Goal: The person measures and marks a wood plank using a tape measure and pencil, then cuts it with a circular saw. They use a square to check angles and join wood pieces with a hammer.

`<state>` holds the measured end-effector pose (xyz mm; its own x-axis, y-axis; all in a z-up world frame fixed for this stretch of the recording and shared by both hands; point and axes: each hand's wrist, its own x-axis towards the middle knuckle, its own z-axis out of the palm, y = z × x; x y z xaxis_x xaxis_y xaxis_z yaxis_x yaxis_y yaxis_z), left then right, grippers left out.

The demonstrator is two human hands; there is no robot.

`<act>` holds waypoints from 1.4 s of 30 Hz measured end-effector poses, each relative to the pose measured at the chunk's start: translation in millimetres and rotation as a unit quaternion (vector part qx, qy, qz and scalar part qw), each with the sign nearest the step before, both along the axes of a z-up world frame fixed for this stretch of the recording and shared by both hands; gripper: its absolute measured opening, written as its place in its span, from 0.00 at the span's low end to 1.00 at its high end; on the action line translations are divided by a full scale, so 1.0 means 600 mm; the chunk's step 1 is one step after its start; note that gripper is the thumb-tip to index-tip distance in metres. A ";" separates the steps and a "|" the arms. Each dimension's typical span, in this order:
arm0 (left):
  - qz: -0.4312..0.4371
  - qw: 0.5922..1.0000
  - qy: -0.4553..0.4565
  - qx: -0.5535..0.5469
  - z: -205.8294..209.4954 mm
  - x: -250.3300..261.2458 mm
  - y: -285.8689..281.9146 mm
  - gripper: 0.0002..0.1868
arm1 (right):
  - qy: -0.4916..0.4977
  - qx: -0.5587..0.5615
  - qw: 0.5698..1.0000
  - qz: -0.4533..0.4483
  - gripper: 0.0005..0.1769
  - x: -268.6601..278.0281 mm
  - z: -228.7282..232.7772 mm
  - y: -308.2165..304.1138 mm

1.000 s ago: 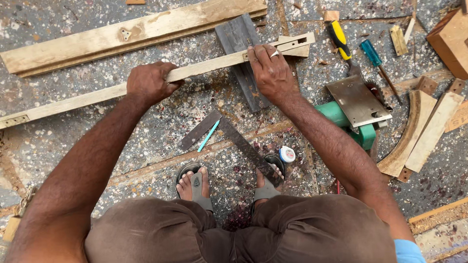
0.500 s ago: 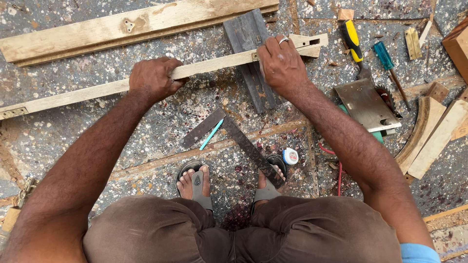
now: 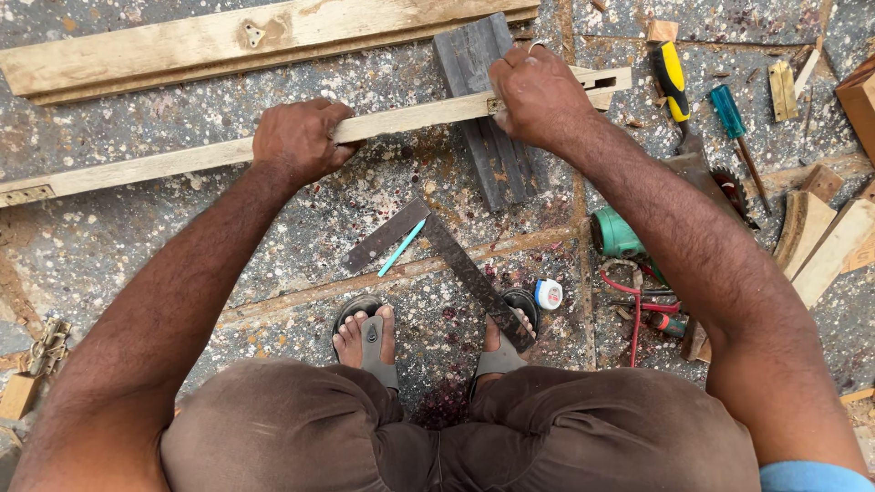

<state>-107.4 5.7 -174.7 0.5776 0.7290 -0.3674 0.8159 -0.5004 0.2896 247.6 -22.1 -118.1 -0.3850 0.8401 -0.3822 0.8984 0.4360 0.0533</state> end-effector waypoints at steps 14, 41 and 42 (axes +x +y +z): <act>0.014 0.999 -0.014 -0.045 -0.014 0.007 0.012 0.17 | 0.129 0.148 0.980 -0.026 0.16 0.038 -0.031 -0.100; -0.073 0.990 -0.117 0.018 0.035 0.010 0.025 0.46 | 0.204 0.209 0.953 -0.084 0.31 0.045 -0.020 -0.137; -0.067 0.996 -0.066 0.001 0.031 0.032 0.016 0.44 | 0.201 0.213 0.953 -0.075 0.30 0.048 -0.020 -0.142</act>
<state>-88.2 15.3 -156.4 0.7124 0.6437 -0.2795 0.6970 -0.6025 0.3888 276.3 -107.3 -130.1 -0.2916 0.9433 0.1584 0.9343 0.3164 -0.1641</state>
